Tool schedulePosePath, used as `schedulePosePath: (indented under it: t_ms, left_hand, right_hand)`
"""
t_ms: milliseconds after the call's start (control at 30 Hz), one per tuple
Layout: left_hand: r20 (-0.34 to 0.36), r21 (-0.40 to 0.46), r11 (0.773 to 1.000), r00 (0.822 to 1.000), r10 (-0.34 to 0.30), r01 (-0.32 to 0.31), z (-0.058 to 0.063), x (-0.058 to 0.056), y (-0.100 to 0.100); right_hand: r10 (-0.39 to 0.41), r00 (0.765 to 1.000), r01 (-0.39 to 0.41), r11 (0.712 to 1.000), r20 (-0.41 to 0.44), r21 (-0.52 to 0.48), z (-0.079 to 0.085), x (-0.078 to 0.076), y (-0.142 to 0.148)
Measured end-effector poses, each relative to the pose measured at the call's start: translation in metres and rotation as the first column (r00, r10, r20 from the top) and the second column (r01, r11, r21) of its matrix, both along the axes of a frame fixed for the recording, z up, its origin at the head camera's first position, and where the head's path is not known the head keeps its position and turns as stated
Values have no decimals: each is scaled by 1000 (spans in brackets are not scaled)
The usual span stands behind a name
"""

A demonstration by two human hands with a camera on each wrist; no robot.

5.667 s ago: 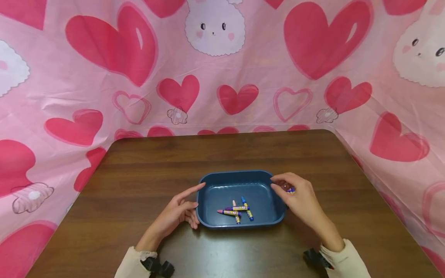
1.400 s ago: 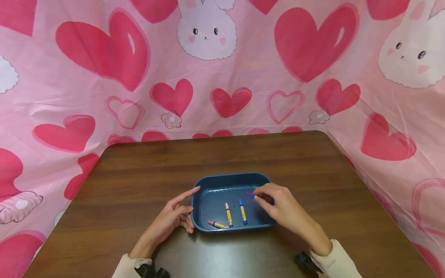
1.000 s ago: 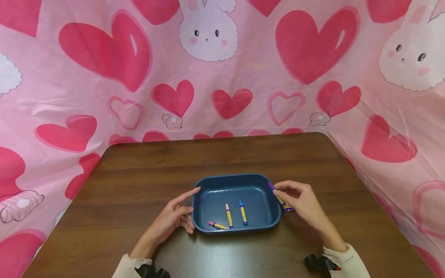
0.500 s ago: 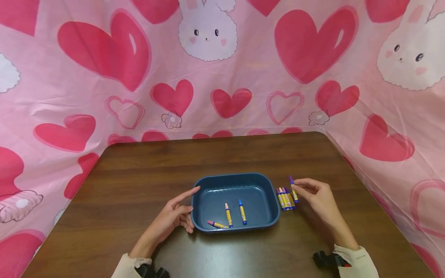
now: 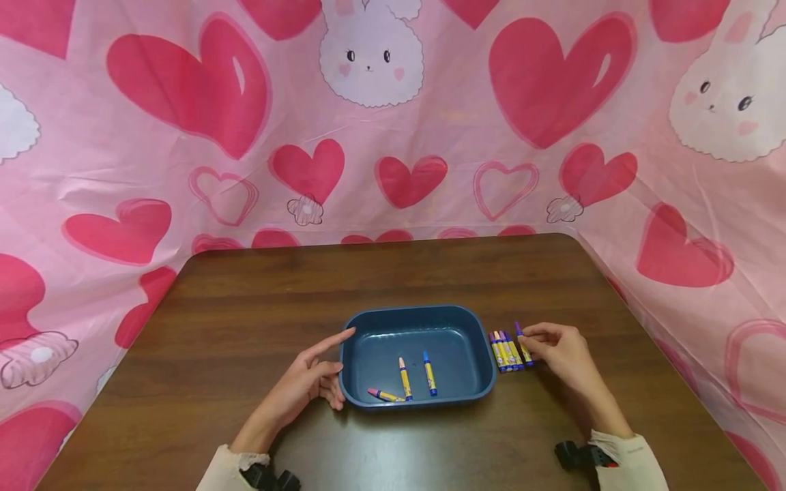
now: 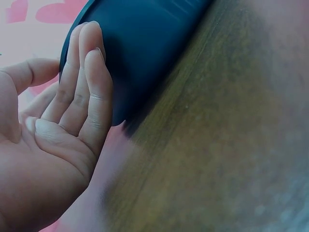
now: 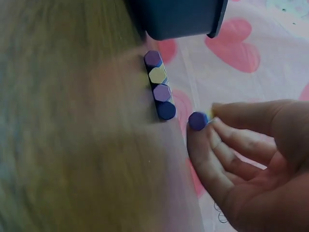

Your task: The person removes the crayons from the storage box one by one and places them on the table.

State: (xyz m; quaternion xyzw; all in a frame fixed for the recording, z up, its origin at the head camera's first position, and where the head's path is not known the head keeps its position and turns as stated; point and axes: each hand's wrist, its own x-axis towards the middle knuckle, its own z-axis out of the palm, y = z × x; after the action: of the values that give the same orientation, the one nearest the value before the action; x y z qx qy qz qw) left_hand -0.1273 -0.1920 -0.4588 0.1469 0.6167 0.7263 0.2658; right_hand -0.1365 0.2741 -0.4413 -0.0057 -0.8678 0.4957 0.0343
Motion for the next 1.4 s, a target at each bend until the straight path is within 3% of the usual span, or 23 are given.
schedulePosePath:
  t_ms: [333, 767, 1167, 1400]
  left_hand:
    - [-28, 10, 1000, 1000, -6, 6, 0, 0, -2]
    - [-38, 20, 1000, 999, -13, 14, 0, 1, -2]
    - [-39, 18, 1000, 999, -10, 11, 1, 2, -2]
    - [-15, 7, 1000, 1000, -6, 6, 1, 2, -1]
  right_hand:
    - [-5, 1000, 2, 992, 28, 123, -7, -5, -1]
    - [13, 999, 1, 966, -53, 259, -4, -1, -4]
    - [25, 999, -15, 960, -31, 281, -3, 0, -5]
    - [-13, 993, 45, 958, -113, 283, 4, 4, -10]
